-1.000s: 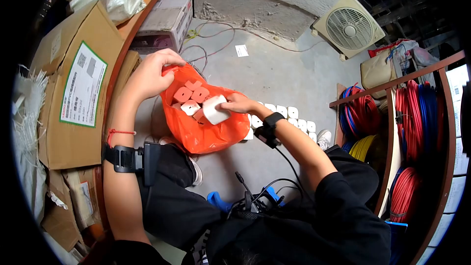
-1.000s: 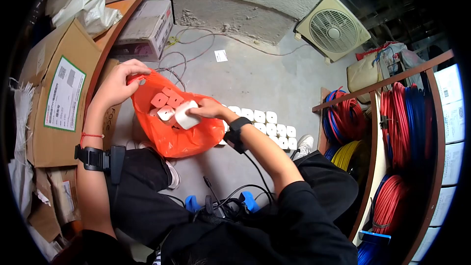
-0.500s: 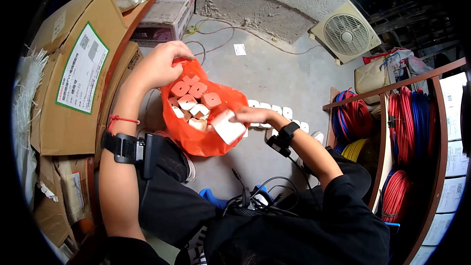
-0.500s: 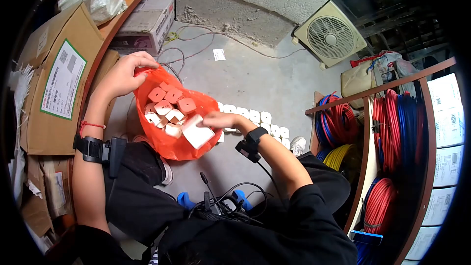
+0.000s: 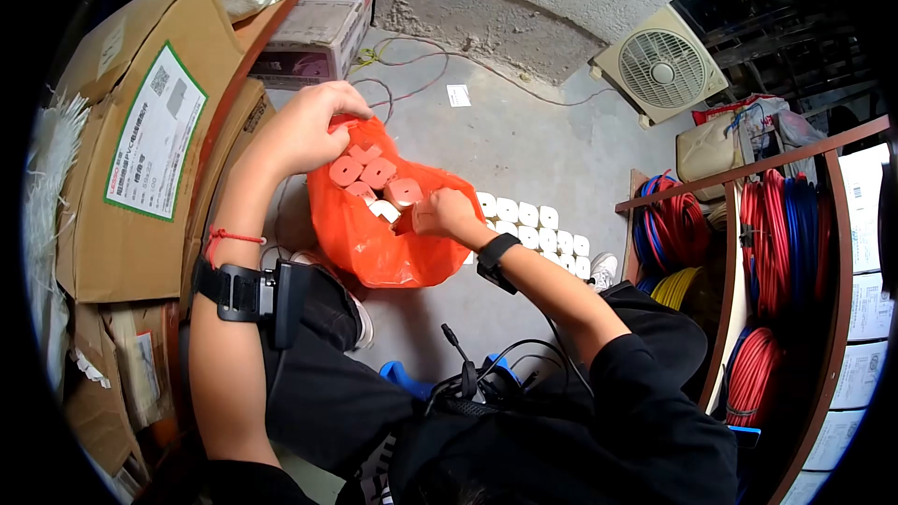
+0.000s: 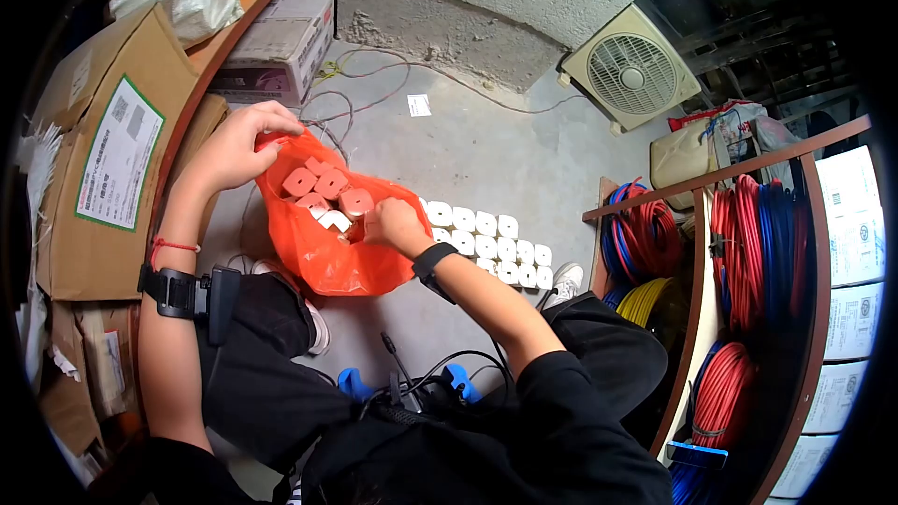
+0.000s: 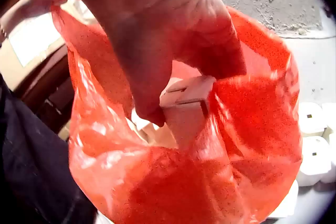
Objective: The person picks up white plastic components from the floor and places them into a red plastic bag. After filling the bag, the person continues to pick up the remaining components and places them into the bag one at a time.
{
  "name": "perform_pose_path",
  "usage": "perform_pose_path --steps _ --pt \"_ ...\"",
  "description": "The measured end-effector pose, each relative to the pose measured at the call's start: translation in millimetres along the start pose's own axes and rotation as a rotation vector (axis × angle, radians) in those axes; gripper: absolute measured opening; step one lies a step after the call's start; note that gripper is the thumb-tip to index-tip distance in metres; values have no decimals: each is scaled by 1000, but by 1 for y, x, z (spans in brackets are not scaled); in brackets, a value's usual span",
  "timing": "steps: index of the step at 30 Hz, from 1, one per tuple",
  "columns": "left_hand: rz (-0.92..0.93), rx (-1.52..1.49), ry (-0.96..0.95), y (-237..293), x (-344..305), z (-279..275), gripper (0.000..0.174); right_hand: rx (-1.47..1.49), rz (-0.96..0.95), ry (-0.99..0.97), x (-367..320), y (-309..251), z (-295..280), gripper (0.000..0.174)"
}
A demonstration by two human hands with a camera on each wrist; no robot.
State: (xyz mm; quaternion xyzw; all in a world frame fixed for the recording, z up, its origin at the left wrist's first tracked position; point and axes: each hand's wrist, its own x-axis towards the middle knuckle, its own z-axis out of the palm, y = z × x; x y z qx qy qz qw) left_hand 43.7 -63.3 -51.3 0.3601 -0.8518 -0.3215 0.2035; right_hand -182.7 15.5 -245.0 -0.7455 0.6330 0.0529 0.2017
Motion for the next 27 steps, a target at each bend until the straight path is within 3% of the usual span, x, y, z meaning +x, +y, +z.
perform_pose_path --steps 1,2,6,8,9,14,19,20,21,25,26,27 --pt "-10 -18 -3 0 0 0 29 14 56 65 2 -6 4 34" --pt "-7 -17 -4 -1 0 0 29 -152 -60 -19 4 -9 6 25" --pt "-9 -19 -13 -2 -2 -1 30 -313 9 -102 6 -13 38 18" --pt "-13 -26 -15 -3 -2 -3 31 -275 -181 128 10 4 85 15" --pt "-13 -32 -15 -3 -2 -3 31 -265 -195 108 6 2 84 13" --pt "-45 -54 -25 5 -1 -2 32 23 -220 -16 -16 -10 52 9" --pt "-47 -75 -35 -1 1 0 32 354 -108 60 -28 -19 -3 16" --pt "-34 -82 -21 -2 1 1 32 497 -423 276 -18 9 26 18" --pt "-45 -72 -20 -1 1 1 30 491 -446 282 -39 10 -5 20" --pt "-74 -34 -29 3 2 -1 28 406 -122 577 -73 62 8 16" --pt "-74 -37 -34 4 3 0 28 348 14 462 -82 72 13 17" --pt "-74 -37 -38 4 3 -1 28 278 21 420 -84 90 41 19"
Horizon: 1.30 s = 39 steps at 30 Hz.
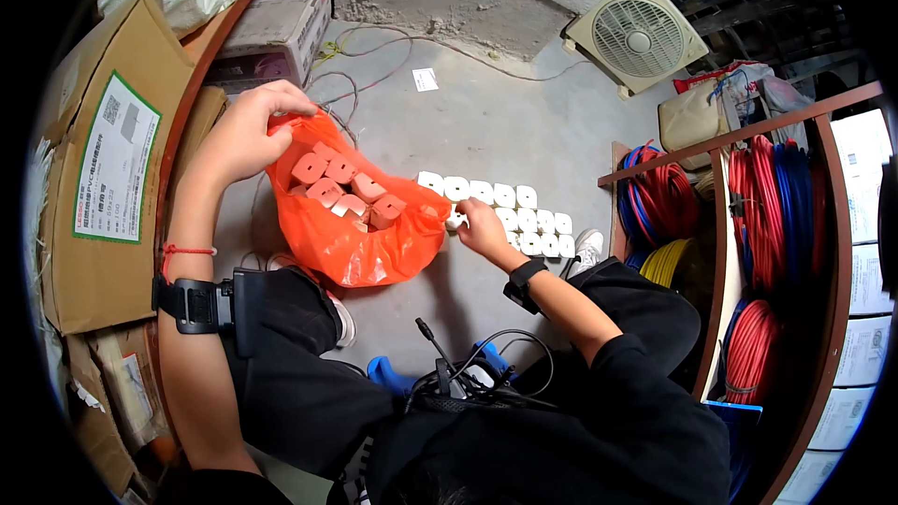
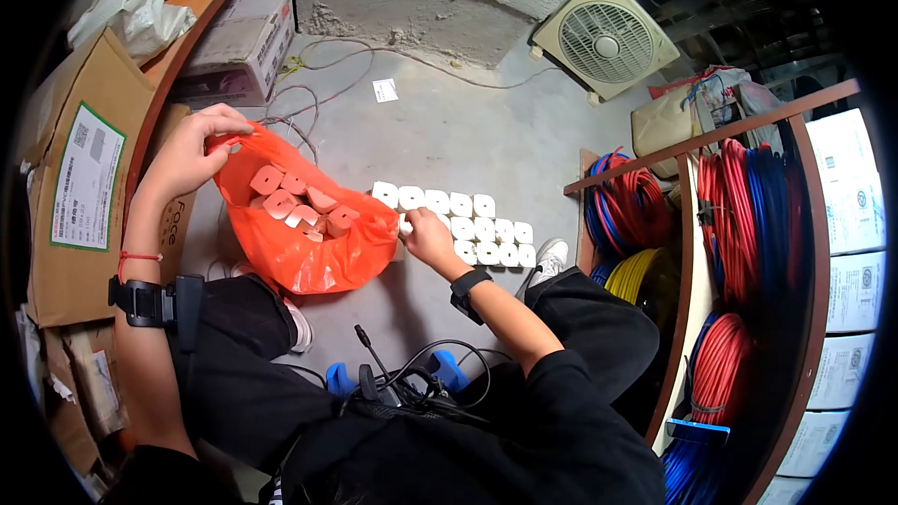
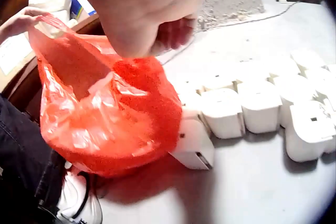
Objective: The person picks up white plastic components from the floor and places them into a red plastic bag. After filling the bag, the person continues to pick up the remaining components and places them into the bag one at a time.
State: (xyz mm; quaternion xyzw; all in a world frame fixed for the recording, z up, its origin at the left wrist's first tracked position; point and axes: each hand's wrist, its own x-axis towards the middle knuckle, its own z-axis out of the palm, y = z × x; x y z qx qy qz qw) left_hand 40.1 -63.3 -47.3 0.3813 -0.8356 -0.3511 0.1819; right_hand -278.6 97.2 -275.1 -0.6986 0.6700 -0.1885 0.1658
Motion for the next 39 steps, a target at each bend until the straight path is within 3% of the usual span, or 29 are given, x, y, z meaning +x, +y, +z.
perform_pose_path --steps 4,5,8,9,13,22,25,28,29,32,33,35,39 --pt "3 9 9 -1 -2 -1 28 7 98 -140 -23 10 23 23" --pt "-7 10 3 -1 -3 -1 30 -62 85 -238 -26 12 32 32" --pt "-20 12 -7 -2 -4 -3 33 -182 147 -252 -31 -6 48 46" --pt "-19 13 -6 -2 -4 -3 31 -239 172 -297 -30 -7 56 60" --pt "-12 -38 0 -8 -7 -1 31 -245 202 -259 -33 -7 73 68" --pt "6 -22 0 -9 -6 0 32 -525 -45 -279 -27 -7 83 41" --pt "4 1 -27 -7 -4 -1 33 -506 -85 -451 -23 -18 56 35" --pt "-6 12 -38 -3 -3 0 32 -538 -243 -830 -11 -44 -1 33" --pt "4 9 -35 -3 -2 0 32 -523 -261 -861 -7 -62 -22 36" --pt "16 17 -25 -1 -2 3 30 -309 -268 -700 10 -112 -69 43" --pt "19 26 -23 -1 -1 3 29 -246 -337 -560 17 -116 -67 44" --pt "33 40 -20 -3 0 4 29 -119 -471 -273 34 -125 -59 48" --pt "45 38 -4 -3 -2 3 29 -319 -570 -139 52 -105 4 46"
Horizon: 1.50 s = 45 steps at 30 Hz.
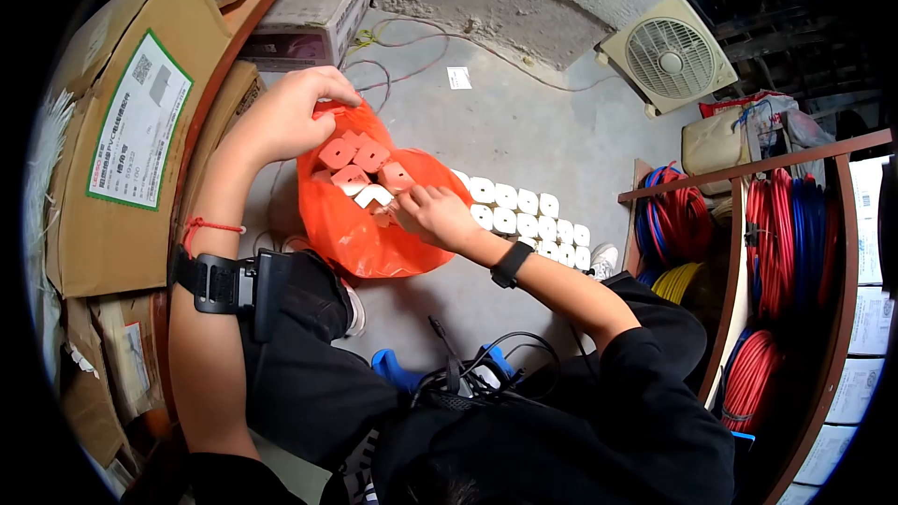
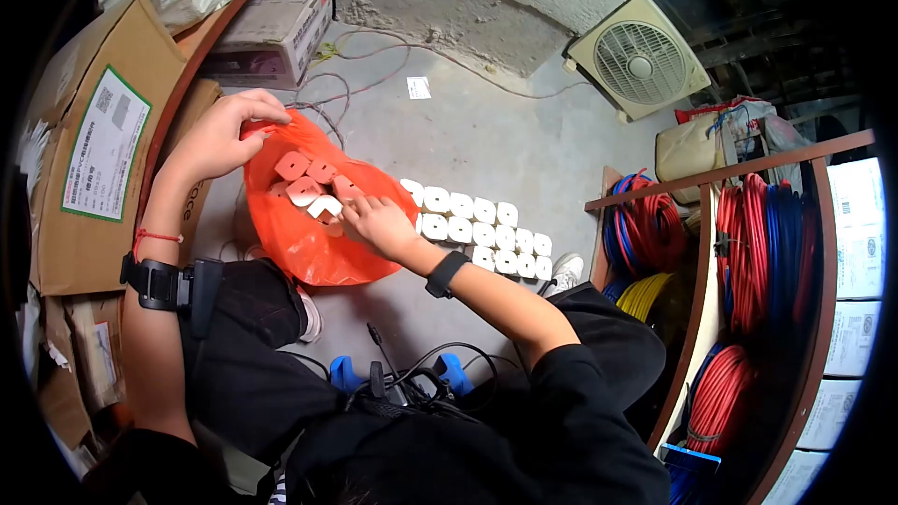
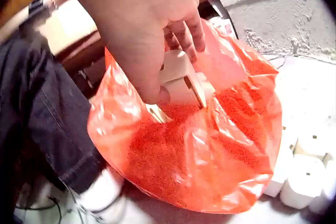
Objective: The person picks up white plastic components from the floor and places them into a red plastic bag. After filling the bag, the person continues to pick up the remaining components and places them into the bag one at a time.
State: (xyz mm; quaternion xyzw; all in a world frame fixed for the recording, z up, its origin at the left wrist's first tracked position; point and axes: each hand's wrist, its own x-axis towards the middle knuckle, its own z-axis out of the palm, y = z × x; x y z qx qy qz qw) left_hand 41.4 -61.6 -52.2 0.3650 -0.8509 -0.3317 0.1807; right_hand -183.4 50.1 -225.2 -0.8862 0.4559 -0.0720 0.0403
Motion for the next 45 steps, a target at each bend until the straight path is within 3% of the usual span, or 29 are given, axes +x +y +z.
perform_pose_path --steps 3,6,9,13,14,17,18,21,22,25,26,29,30,33,36,40,45 --pt "16 23 -2 -3 -2 -1 30 -134 -117 -545 -17 -1 17 43" --pt "-54 3 -29 -2 -4 0 31 -21 -140 -737 -40 -2 21 40" --pt "36 35 -1 -5 -3 3 31 8 52 -570 -45 -2 26 43" --pt "16 10 2 -2 -3 3 31 8 277 -411 -23 -1 18 41" --pt "26 16 6 -2 -3 3 31 -14 299 -416 -17 1 23 32" --pt "34 6 -3 -3 -1 3 31 134 477 -687 1 0 34 23" --pt "33 -3 -11 -3 0 3 31 -60 200 -637 -5 -2 37 22" --pt "-25 -32 -58 3 -2 2 31 -336 -229 -740 -20 8 87 27" --pt "-23 -32 -61 3 -1 3 31 -94 81 -726 -22 7 94 25" --pt "-14 -32 -61 2 0 4 31 192 -39 -897 -30 20 76 24" --pt "-8 -25 -53 1 1 4 31 227 57 -925 -28 14 68 26" --pt "6 -15 -36 1 2 4 32 384 -11 -730 -20 18 13 28" --pt "7 -13 -35 2 2 4 32 346 12 -709 -15 16 -6 30" --pt "-3 -17 -40 4 2 5 32 515 168 -397 -9 28 -32 43" --pt "-18 -32 -50 5 3 5 33 342 218 -81 1 20 -48 59" --pt "17 -9 -48 3 3 3 33 321 302 -48 12 13 -36 61" --pt "14 -20 -30 -2 2 3 32 563 -1 -336 8 23 -69 51"
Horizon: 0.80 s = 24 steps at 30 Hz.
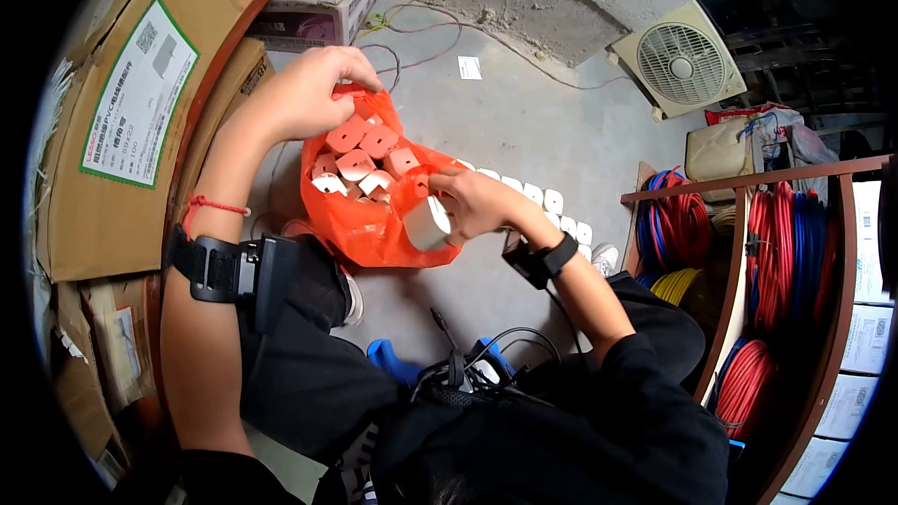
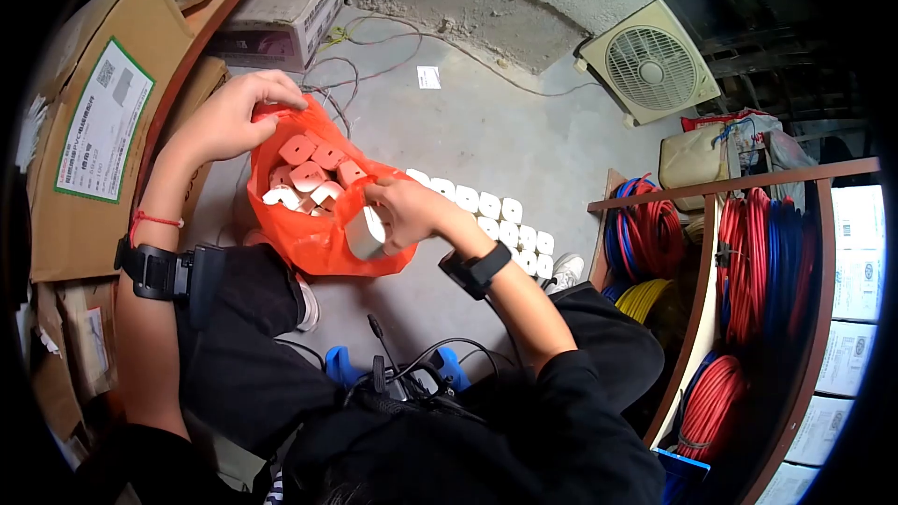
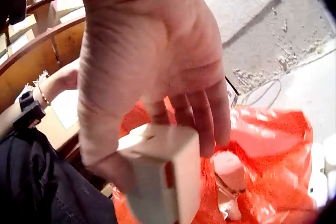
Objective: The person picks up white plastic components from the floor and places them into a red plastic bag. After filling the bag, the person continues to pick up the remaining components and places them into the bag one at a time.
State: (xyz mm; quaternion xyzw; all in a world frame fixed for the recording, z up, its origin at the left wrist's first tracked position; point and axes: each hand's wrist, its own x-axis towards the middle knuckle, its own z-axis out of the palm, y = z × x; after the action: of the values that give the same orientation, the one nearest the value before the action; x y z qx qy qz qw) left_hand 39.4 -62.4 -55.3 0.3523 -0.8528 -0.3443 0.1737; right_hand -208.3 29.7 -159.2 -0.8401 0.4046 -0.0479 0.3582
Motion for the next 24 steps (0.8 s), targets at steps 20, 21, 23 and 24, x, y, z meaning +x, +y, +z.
perform_pose_path --steps 20,21,23,24 --pt "-36 -4 -2 3 -6 1 32 -422 -182 -220 9 38 76 58" --pt "-21 -11 -12 -1 -6 2 32 -400 -121 -319 3 39 76 62" --pt "4 -7 -27 -5 -6 3 32 -354 1 -511 -4 41 74 68" --pt "12 5 -32 -5 -5 3 32 -291 14 -378 -4 44 74 59"
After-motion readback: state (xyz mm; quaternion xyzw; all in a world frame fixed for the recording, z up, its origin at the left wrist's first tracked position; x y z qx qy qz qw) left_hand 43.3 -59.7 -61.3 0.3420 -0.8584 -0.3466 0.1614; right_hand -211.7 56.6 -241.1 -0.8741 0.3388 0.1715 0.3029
